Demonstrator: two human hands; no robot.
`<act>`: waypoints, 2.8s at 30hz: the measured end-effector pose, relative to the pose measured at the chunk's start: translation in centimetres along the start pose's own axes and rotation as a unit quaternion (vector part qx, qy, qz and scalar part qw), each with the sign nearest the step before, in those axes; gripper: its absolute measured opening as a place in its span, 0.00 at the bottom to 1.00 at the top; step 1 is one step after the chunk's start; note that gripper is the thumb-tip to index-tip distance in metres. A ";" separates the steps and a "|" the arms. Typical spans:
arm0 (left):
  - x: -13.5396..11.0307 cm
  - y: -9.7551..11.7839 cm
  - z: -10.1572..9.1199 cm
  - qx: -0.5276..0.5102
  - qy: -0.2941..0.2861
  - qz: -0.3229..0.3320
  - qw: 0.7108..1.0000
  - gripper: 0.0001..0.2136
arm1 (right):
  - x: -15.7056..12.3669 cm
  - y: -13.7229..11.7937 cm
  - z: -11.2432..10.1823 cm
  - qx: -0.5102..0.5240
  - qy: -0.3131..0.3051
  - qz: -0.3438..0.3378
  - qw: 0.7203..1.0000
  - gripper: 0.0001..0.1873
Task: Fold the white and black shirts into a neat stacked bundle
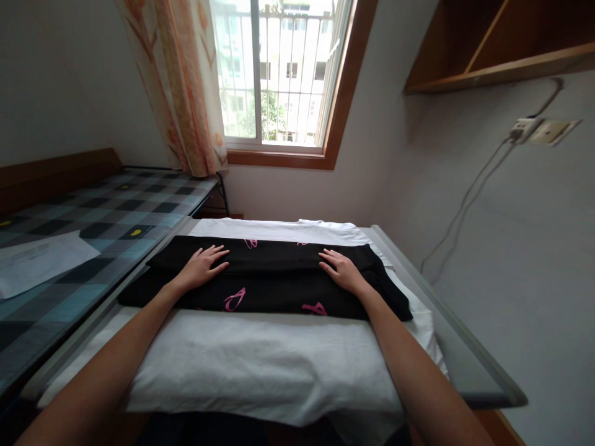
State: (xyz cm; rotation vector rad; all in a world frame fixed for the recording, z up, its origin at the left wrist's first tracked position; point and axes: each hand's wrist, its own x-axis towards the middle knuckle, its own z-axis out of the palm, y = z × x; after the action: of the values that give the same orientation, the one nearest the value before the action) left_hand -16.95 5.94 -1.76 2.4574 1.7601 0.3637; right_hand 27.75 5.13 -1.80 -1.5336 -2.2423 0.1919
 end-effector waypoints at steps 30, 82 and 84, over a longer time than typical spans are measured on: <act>0.1 -0.2 0.1 0.012 -0.007 -0.001 1.000 0.27 | -0.1 -0.3 -0.2 0.008 0.004 0.010 1.000 0.23; 0.1 -0.1 0.1 0.031 -0.014 0.003 0.999 0.27 | -0.1 -2.5 0.4 -0.117 0.041 0.008 0.992 0.30; 0.1 0.0 0.0 0.030 -0.011 0.004 0.999 0.27 | -0.1 -2.7 0.6 -0.131 -0.003 0.036 0.991 0.31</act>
State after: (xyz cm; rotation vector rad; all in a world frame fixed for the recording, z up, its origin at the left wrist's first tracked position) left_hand -16.95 6.06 -1.79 2.4986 1.7796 0.2877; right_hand 25.20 4.07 -1.47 -1.7481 -2.2905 -0.0820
